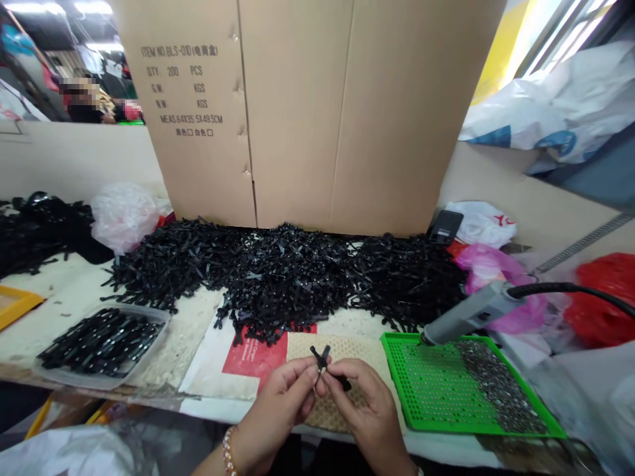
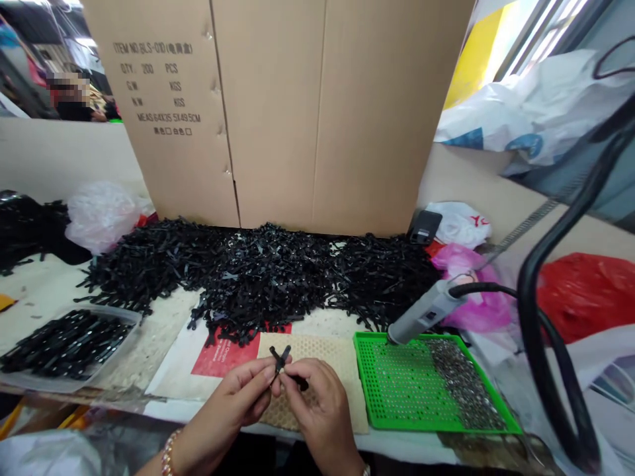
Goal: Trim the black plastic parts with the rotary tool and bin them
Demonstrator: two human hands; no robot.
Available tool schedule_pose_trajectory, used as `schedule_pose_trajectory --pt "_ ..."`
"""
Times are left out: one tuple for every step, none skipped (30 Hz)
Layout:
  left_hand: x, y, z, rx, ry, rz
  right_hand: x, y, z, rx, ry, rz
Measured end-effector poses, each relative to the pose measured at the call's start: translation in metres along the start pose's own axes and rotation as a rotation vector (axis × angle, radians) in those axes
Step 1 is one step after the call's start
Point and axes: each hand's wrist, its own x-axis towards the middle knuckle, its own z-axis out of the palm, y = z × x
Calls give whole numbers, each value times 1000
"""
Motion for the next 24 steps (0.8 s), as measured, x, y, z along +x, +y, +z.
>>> schedule_pose_trajectory --pt "0 0 1 25 0 12 1 0 -1 -9 -9 -28" --pt "0 0 2 46 0 25 2 -1 -2 -21 -19 -63" --pt "0 -1 3 63 -1 37 3 -2 -4 -35 -26 -101" --pt "1 -2 3 74 2 48 5 -2 -5 -53 -35 -137" --pt "1 -3 3 83 5 59 6 -3 -6 -71 -48 -169" --pt "1 -4 2 93 8 66 6 -2 -7 -88 -65 -193" --pt "1 -5 1 102 10 72 5 -2 -8 -102 -81 -206" --pt "1 -6 1 110 10 77 5 -1 -8 -110 -98 -211" --pt "1 -7 0 117 9 78 4 -1 -9 -112 -111 -212" --pt "1 -7 0 121 8 79 3 0 -8 -112 -121 -209" --pt "1 -8 0 121 7 79 2 1 -8 -112 -128 -208" --pt "0 -8 0 117 9 80 1 1 -8 -114 -134 -208" --pt "0 -8 0 115 13 80 1 2 -8 -117 -139 -209" --pt "0 -8 0 117 18 81 0 2 -8 -120 -146 -208" --pt "0 -8 0 121 20 81 0 2 -8 -122 -151 -210" --pt "0 -8 0 128 22 81 0 2 -8 -123 -153 -214" --pt "0 -8 0 136 24 81 0 1 -8 -123 -151 -224" --pt "0 -9 -1 145 24 80 0 1 -9 -123 -148 -238" --pt "1 -9 -2 151 24 80 -1 1 -9 -125 -145 -254" --pt "1 -10 -2 154 25 80 -1 1 -9 -129 -142 -267" --pt "1 -11 -3 155 28 79 -2 1 -9 -133 -141 -276" --pt "1 -12 -3 152 33 78 -3 1 -9 -137 -143 -278" --pt "1 -13 -4 145 37 76 -3 2 -9 -139 -146 -276" --pt "1 -14 -4 134 39 76 -4 2 -9 -138 -148 -273"
